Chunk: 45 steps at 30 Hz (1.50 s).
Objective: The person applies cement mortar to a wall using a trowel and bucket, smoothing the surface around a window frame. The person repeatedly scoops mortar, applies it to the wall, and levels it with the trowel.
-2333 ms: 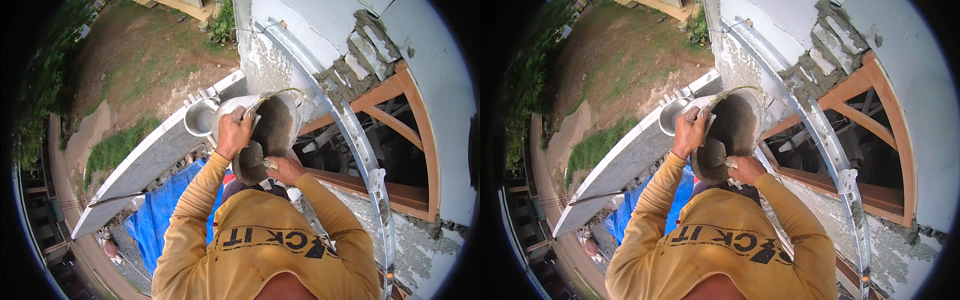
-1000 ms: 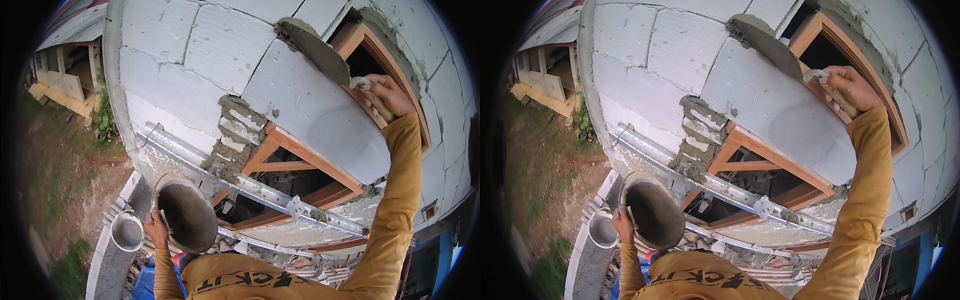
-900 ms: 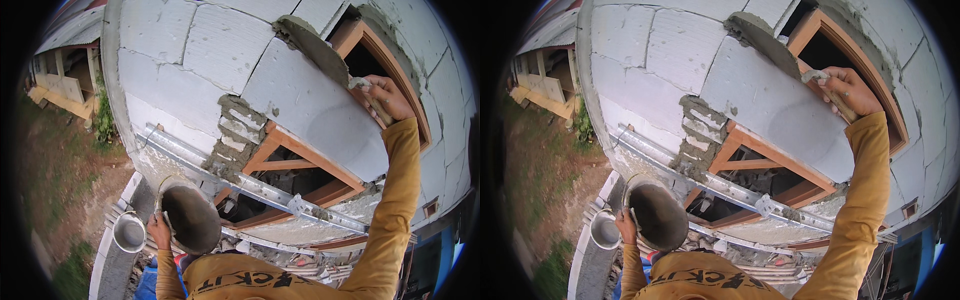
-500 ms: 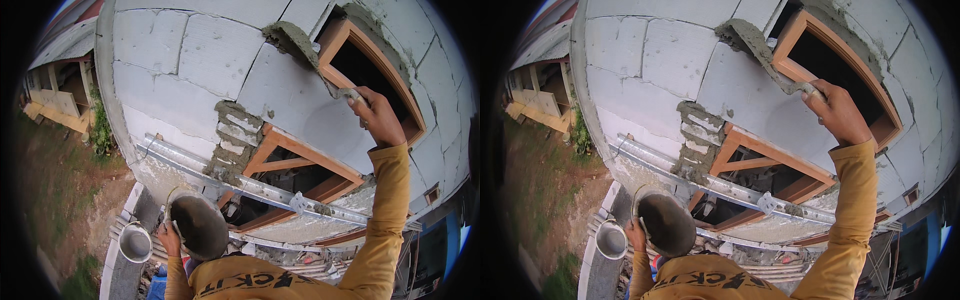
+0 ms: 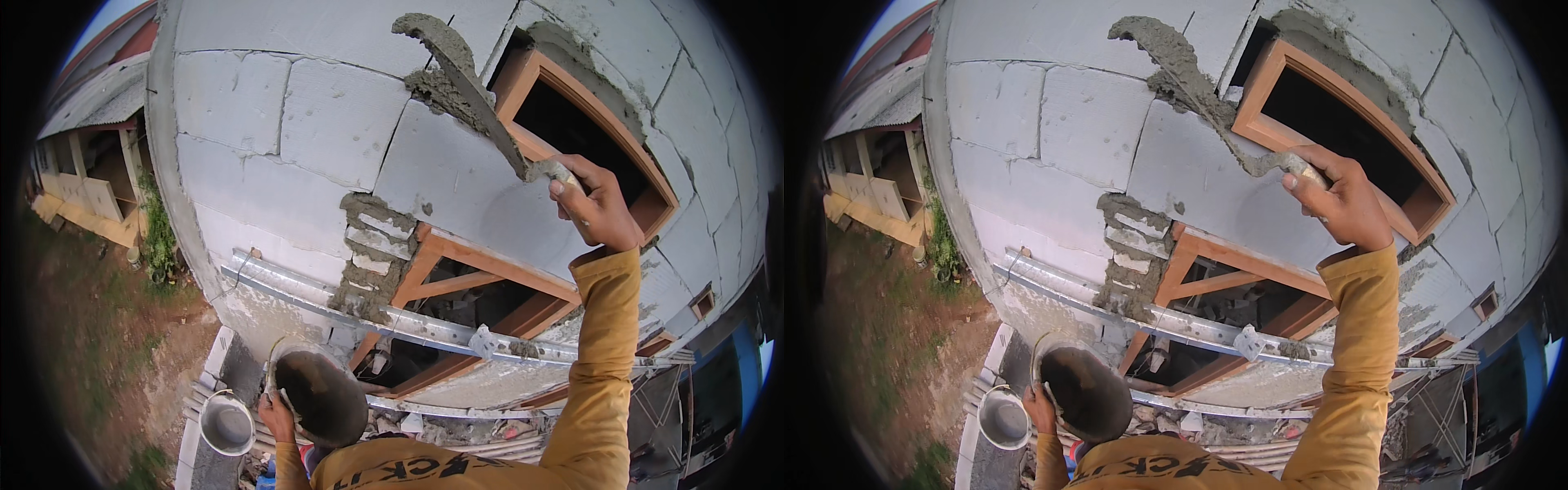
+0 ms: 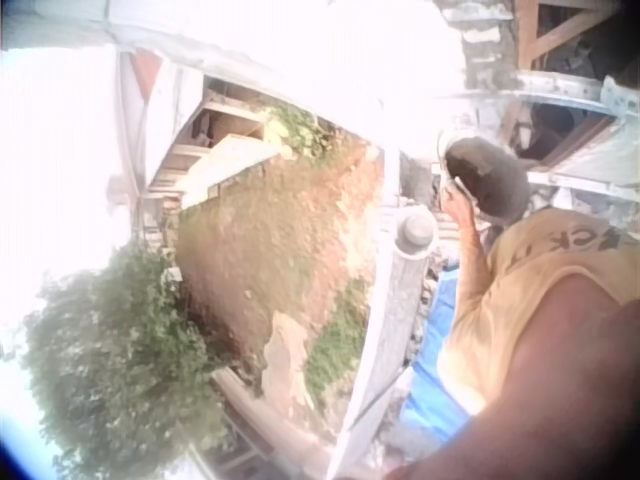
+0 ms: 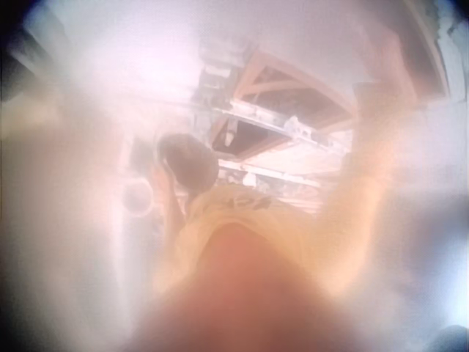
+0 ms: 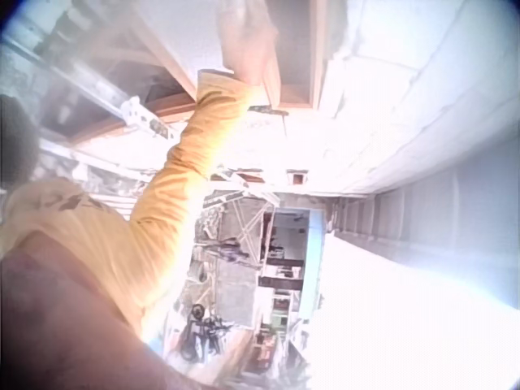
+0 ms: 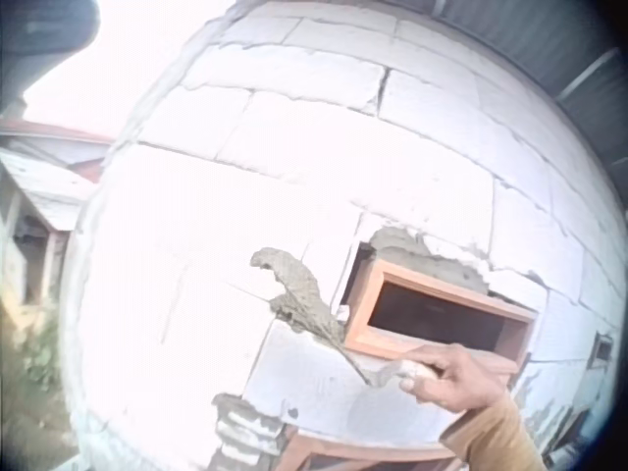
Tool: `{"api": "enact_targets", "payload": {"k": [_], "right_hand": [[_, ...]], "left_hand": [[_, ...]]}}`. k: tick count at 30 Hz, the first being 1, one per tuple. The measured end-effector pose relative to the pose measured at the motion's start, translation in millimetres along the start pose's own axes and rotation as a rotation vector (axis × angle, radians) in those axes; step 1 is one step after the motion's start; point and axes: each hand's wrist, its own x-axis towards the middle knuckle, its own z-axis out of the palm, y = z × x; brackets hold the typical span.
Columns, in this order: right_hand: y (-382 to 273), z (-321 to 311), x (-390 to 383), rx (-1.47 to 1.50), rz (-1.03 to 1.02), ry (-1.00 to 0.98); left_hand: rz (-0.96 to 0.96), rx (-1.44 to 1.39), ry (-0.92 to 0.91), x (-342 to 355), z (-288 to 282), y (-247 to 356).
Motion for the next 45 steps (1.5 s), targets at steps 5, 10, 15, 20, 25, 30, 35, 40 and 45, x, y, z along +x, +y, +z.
{"api": "enact_targets", "payload": {"k": [5,10,15,20,25,30,35,40,45], "right_hand": [[69,18,17,0.539,0.060,0.111],[100,60,14,0.794,0.234,0.282],[99,81,8,0.795,0.270,0.314],[93,89,-3,0.771,0.288,0.355],[89,94,-33,0.679,0.333,0.363],[79,127,-93,0.351,0.249,0.152],[70,205,-165,-0.086,0.347,-0.712],[85,316,-201,-0.185,0.114,-0.833],[72,391,-180,-0.409,-0.023,-0.759]], "left_hand": [[-0.012,0.037,-0.013,-5,-4,-6],[-0.046,-0.016,0.000,-10,-16,11],[-0.033,0.027,-0.014,-7,-10,-2],[0.022,0.054,-0.041,-4,8,0],[0.049,-0.004,-0.093,-7,30,18],[0.037,-0.126,-0.089,4,32,20],[0.001,-0.078,-0.208,14,27,60],[-0.072,-0.271,-0.310,34,-1,93],[-0.092,-0.260,-0.385,47,-1,137]]}}
